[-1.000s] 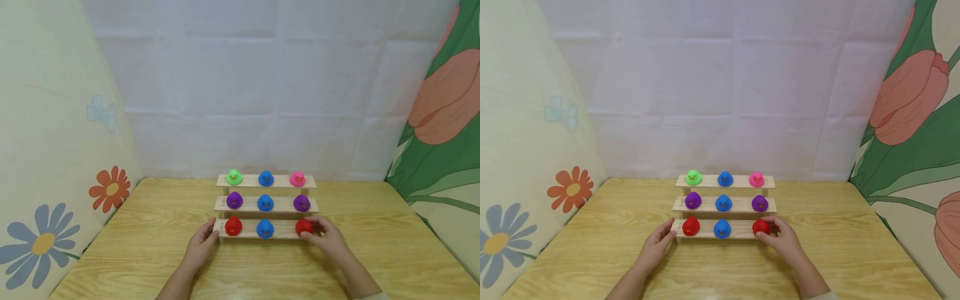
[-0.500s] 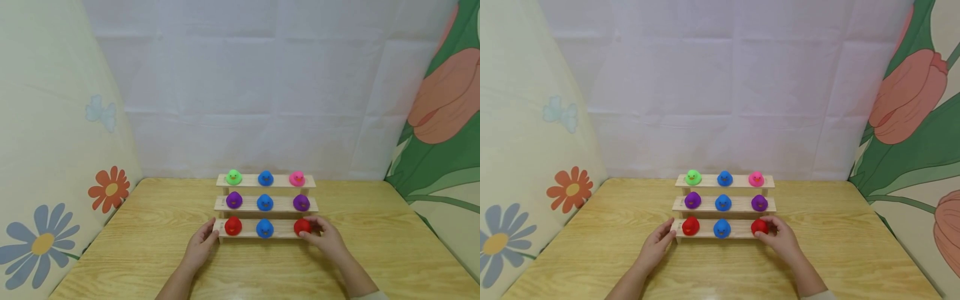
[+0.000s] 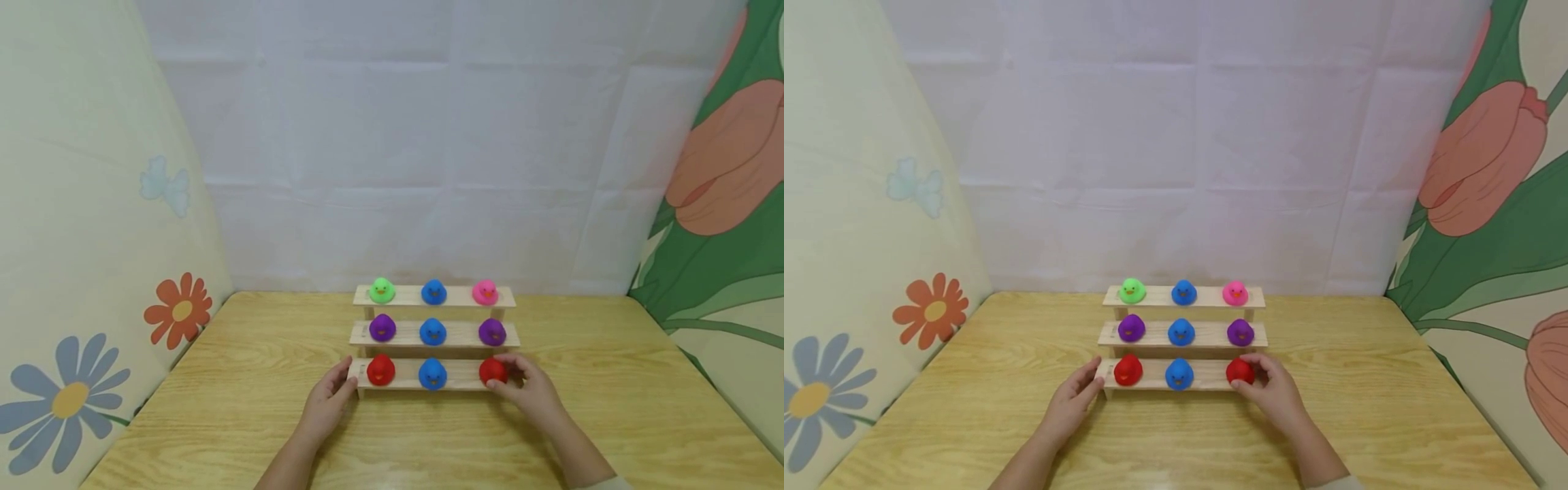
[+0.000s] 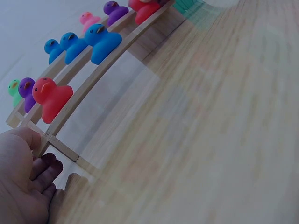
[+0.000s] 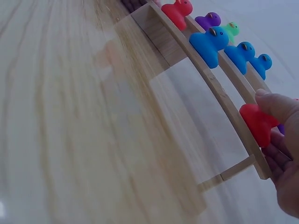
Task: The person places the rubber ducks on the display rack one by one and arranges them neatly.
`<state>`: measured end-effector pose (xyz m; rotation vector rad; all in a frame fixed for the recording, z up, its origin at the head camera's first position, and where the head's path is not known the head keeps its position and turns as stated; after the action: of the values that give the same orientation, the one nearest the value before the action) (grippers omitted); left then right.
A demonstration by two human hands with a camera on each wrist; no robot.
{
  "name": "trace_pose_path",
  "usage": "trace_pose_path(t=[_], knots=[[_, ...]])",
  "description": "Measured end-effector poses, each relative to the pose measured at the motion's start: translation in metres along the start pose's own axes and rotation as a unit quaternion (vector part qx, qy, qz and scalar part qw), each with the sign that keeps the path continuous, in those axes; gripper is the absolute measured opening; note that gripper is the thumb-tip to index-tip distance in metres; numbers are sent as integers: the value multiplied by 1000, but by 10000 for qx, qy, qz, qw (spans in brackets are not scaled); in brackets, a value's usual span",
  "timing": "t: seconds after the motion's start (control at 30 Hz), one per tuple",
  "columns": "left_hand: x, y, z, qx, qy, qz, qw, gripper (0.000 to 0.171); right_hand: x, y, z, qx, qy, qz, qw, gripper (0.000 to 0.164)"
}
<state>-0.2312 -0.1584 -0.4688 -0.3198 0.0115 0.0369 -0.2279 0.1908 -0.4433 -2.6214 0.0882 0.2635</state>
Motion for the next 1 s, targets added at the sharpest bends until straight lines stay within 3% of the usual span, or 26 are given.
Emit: trace_pose_path(t=[0.4, 0.57, 0.7, 0.87, 0.93, 1.0], knots=[[-1, 2, 1, 30, 14, -29, 10000, 49, 2, -3, 2, -80, -54, -17, 10000, 52], [-2, 3, -1, 122, -46, -38, 9999, 51, 5, -9, 4, -340, 1, 348, 9988, 44], [-2, 1, -2, 53, -41, -79, 9999, 55, 3, -18, 6, -301, -210, 801, 9961, 36], [-3, -12, 10, -397, -268, -333, 9983, 60, -6, -37, 11, 343, -692, 1117, 9907, 34], [-7, -21, 18, -839, -138, -277, 9960, 57, -12, -46, 14, 771, -895, 1031, 9876, 37], [-14, -31, 25, -1390, 259, -200, 9898, 55, -19, -54, 16, 1195, -1123, 896, 9824, 40]])
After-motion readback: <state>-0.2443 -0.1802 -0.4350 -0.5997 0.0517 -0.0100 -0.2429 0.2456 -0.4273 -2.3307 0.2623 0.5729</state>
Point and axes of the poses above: each hand's wrist, its own x-axis away from the middle knuckle, its own y-axis out of the palm, z = x × y, the point moved 1 cm from there along -x, towards the middle knuckle, and after that the axes turned 5 degrees about -y, right-handed, at the moved point
